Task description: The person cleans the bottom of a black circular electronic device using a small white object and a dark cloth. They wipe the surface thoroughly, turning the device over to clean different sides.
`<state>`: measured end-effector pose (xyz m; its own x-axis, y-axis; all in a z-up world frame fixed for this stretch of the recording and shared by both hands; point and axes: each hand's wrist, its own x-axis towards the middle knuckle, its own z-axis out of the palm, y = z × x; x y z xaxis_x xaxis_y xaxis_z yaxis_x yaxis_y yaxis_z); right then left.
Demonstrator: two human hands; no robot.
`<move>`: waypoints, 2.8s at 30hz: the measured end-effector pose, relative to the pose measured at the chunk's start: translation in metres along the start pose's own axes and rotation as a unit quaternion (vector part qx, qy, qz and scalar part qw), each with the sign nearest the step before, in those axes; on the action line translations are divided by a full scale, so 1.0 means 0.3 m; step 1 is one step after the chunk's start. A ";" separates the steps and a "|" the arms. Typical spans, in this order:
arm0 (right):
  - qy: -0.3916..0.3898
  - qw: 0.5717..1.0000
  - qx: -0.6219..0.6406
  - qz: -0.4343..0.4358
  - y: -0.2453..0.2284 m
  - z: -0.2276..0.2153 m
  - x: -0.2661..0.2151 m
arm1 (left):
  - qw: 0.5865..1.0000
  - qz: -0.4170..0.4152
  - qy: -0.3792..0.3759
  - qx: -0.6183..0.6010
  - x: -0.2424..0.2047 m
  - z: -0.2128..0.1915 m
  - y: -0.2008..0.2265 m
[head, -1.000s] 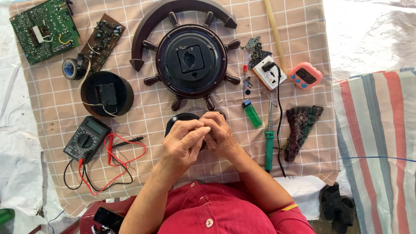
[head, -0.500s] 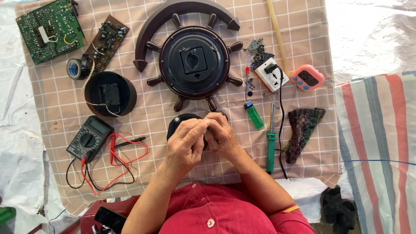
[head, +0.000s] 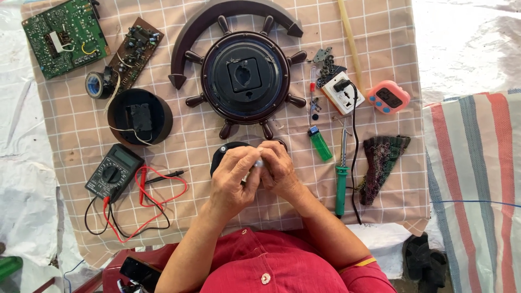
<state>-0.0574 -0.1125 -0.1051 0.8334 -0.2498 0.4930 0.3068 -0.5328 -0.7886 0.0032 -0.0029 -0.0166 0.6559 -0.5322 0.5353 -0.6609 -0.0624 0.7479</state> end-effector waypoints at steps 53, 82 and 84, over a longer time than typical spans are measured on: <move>0.122 0.987 0.093 0.046 0.001 -0.029 0.023 | 0.991 -0.120 -0.029 -0.043 -0.191 -0.110 0.023; 0.094 0.992 0.065 0.049 0.009 -0.026 0.016 | 0.998 -0.017 -0.058 -0.005 -0.172 -0.092 0.020; 0.097 0.992 0.064 0.046 0.013 -0.023 0.016 | 0.999 -0.007 -0.052 -0.009 -0.175 -0.084 0.017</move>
<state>-0.0554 -0.1215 -0.1032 0.7606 -0.4498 0.4681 0.2997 -0.3963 -0.8678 -0.0253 0.0458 -0.0309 0.6234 -0.6166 0.4807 -0.6443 -0.0569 0.7627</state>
